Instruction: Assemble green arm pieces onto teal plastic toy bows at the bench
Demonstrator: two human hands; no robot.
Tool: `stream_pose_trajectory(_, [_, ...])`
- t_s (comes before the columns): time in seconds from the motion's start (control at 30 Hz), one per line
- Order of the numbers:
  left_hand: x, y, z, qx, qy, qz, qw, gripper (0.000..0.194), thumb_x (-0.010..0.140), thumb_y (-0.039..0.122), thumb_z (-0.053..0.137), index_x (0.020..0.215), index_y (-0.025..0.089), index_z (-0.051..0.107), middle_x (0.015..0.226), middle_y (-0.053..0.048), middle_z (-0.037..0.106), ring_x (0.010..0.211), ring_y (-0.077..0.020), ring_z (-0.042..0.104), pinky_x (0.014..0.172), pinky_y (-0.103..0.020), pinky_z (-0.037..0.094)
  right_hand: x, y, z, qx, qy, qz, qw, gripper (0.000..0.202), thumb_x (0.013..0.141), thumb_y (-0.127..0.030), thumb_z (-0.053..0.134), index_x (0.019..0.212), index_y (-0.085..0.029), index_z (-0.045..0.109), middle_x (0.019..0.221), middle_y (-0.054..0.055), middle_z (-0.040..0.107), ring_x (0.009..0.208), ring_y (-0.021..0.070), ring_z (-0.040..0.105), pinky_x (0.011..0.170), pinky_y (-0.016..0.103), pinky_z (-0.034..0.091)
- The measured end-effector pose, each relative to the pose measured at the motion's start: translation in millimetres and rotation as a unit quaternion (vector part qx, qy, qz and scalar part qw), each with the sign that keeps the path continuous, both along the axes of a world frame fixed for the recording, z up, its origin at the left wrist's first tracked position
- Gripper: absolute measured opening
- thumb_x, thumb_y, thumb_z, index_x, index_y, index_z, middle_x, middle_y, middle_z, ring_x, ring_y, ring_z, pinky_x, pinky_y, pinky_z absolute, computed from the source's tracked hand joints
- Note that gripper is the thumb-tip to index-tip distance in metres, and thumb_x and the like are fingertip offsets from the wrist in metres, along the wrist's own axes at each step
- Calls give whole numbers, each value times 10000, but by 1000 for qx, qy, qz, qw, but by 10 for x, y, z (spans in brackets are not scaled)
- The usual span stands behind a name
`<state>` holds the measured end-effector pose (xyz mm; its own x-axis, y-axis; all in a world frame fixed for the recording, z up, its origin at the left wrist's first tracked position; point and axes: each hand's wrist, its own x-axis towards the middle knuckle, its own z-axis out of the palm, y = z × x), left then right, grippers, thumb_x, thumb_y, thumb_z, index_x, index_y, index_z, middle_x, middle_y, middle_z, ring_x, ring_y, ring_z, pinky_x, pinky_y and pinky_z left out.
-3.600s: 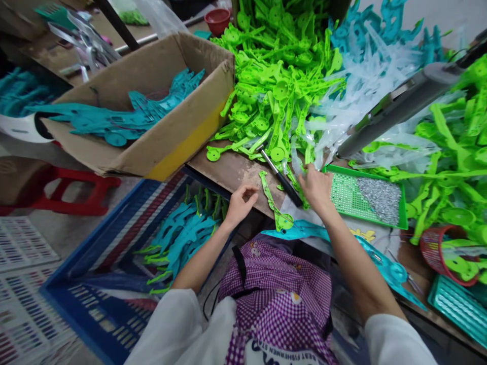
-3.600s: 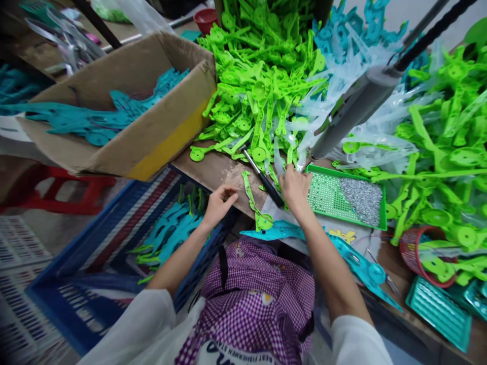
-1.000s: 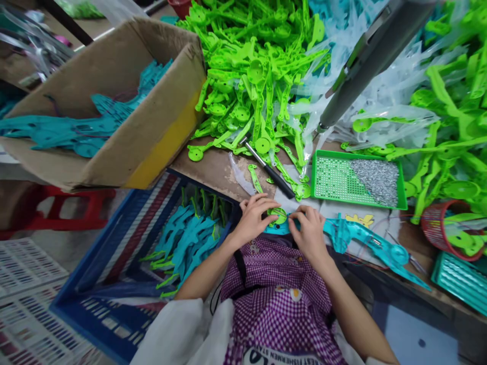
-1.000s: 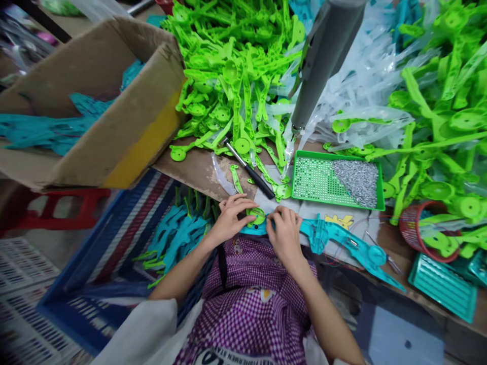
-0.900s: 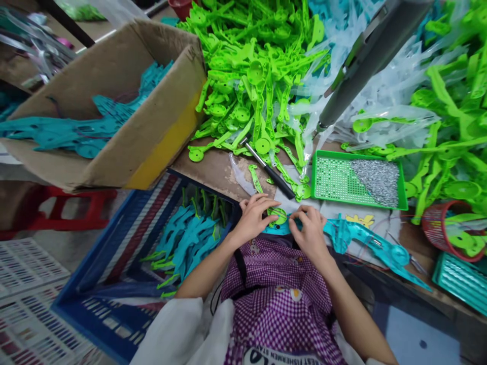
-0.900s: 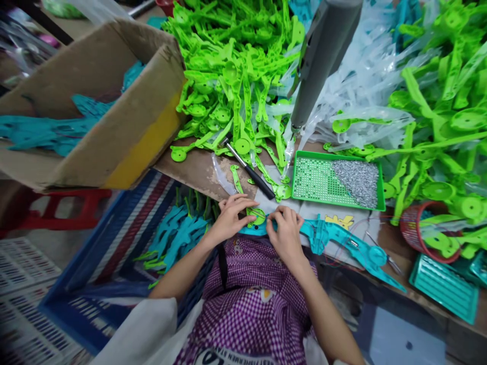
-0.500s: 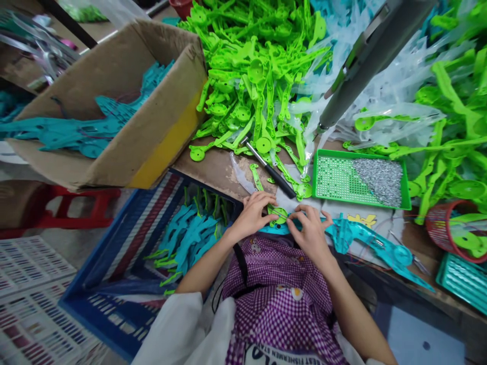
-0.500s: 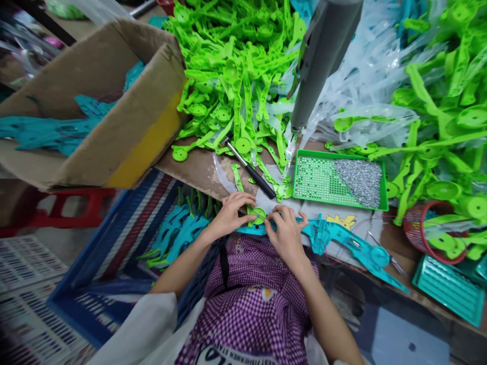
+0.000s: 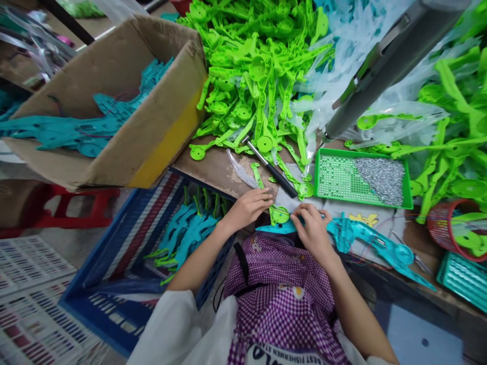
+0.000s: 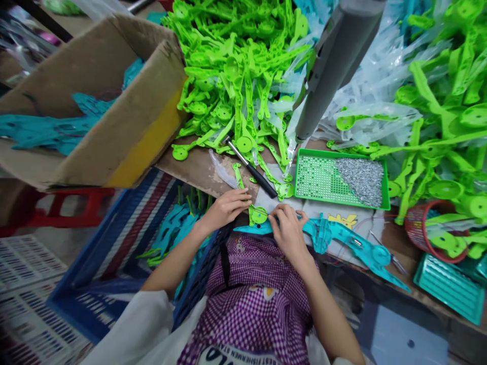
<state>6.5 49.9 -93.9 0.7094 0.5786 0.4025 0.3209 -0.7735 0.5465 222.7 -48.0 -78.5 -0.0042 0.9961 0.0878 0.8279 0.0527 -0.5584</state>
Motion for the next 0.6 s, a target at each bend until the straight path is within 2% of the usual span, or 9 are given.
stream_pose_trajectory(0.23, [45,18,87,-21,21,10,999,124,898,167,567,949,154,679,1046,-89,711,1129,-217,613,972,-440,512,-66,13,-7,47,-25,-18,998,154,936,-274,475,851,-198,578,971,49,637,955,203,578,849,385,220])
stream_pose_trajectory(0.4, [63,26,105,-28,25,7,999,116,898,170,566,896,153,681,1016,-86,708,1103,-217,614,961,-424,513,11,33,-49,12,31,26,999,172,955,-304,464,883,-209,588,978,48,634,964,206,567,822,382,240])
stream_pose_trajectory(0.53, [67,36,97,-31,24,7,999,118,899,173,564,897,158,681,1024,-84,699,1104,-217,607,953,-414,512,76,85,-57,-2,76,26,997,170,946,-325,491,882,-216,604,948,36,626,944,197,571,806,366,275])
stream_pose_trajectory(0.6, [69,33,96,-31,24,9,999,119,900,175,564,891,155,681,1021,-85,698,1098,-217,608,954,-411,511,66,97,-44,14,60,29,998,154,945,-314,497,888,-215,600,961,40,628,952,200,565,806,367,280])
